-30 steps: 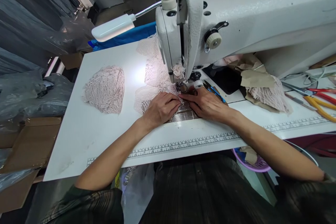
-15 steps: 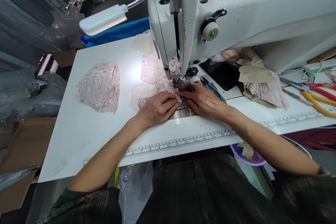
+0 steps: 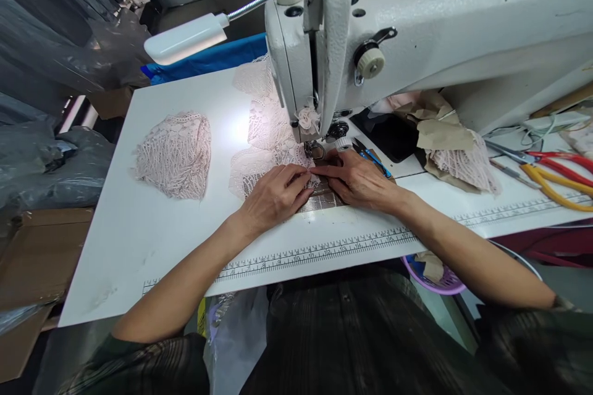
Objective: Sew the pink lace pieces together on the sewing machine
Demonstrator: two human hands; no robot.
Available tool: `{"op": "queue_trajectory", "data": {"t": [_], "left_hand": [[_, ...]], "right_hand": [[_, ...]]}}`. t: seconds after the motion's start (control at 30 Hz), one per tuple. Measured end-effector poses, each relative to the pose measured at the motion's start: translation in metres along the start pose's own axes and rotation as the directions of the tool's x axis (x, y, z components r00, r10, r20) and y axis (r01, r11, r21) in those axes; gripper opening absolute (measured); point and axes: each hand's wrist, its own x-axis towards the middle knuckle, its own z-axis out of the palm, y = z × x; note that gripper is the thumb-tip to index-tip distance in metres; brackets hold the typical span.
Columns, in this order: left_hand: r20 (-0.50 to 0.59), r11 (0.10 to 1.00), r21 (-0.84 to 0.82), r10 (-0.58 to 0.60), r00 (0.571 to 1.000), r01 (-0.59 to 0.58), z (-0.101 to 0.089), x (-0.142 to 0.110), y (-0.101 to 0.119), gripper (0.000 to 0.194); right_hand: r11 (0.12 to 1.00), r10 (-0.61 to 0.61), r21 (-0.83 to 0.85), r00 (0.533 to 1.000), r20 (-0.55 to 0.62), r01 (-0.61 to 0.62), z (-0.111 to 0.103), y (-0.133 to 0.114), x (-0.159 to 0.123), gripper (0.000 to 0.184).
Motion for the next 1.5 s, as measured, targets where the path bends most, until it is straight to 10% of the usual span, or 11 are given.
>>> {"op": "queue_trajectory", "data": {"t": [0.87,1.5], "left_hand": [[0.06,0.982,0.188,-0.04,0.997,0.028,-0.001,0.002,0.016,0.022],[0.163,0.98,0.183,-0.114,0.98,0.084,-0.007,0.003,0.004,0.032]], "right_hand": [[0.996,-0.029,-0.085,0.996,0.081,0.036,-0.003,0.005,-0.001,0.042],[0.952,0.165,-0.291,0.961,0.221,-0.097,-0.011,-0.015,0.019,0.044]]}}
